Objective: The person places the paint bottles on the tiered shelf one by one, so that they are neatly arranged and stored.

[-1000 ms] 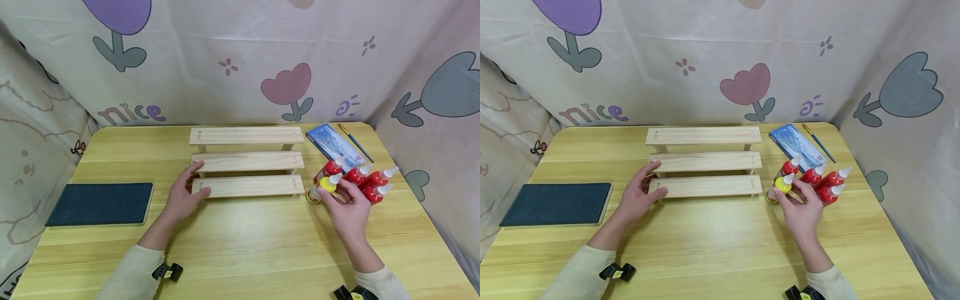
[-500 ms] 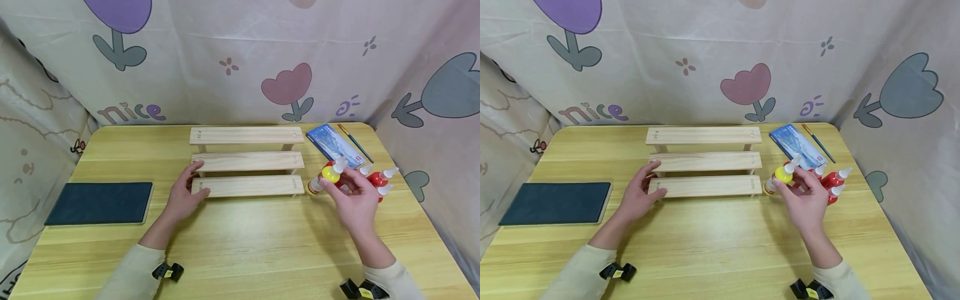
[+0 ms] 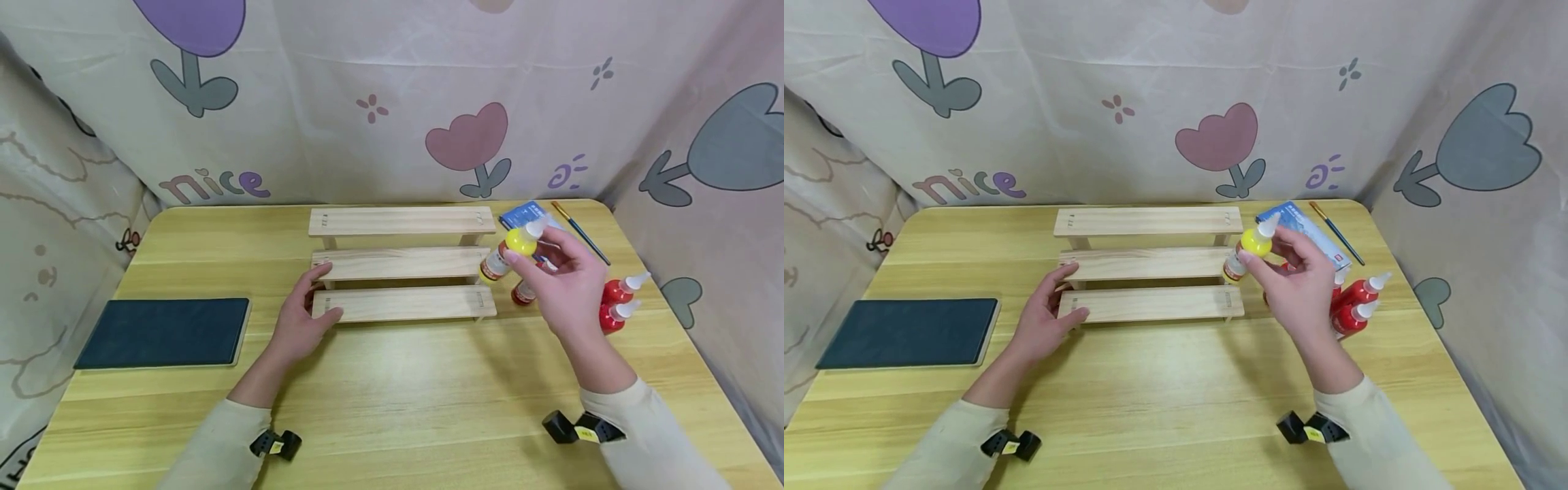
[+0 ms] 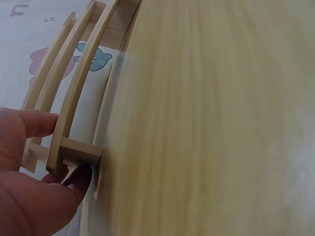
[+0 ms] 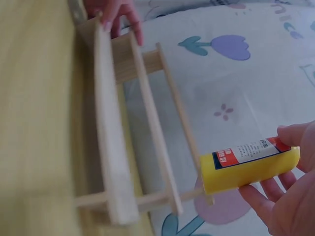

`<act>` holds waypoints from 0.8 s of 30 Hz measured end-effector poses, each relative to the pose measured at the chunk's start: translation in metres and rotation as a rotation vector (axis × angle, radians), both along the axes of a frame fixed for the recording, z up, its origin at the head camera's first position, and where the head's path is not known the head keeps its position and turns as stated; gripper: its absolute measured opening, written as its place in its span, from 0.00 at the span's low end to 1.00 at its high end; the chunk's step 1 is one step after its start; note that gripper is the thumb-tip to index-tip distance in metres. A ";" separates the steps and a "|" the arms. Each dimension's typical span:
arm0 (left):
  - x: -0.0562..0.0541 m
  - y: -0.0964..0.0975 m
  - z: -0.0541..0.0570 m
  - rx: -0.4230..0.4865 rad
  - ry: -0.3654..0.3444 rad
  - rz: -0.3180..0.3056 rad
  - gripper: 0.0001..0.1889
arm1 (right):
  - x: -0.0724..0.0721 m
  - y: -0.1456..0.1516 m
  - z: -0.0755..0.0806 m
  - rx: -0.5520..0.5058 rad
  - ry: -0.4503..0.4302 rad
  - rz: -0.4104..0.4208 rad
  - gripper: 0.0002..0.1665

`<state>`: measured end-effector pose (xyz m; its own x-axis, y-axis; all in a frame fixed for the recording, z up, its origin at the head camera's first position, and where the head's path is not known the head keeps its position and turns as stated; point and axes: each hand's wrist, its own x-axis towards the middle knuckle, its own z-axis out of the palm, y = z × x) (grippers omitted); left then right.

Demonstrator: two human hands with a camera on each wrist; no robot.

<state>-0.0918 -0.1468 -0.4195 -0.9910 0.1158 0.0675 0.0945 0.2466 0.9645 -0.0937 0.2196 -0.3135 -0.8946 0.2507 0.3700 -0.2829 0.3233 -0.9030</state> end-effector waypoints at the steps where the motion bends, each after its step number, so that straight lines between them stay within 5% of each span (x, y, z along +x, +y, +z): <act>1: 0.000 0.000 0.000 0.003 -0.002 0.001 0.38 | -0.003 -0.003 0.003 -0.014 0.009 0.012 0.27; 14: -0.002 -0.001 -0.004 0.028 -0.005 -0.001 0.39 | -0.047 -0.055 0.021 -0.153 0.132 0.211 0.23; 24: -0.002 0.000 -0.003 0.043 -0.018 0.005 0.40 | -0.080 -0.100 0.029 -0.092 0.170 0.328 0.22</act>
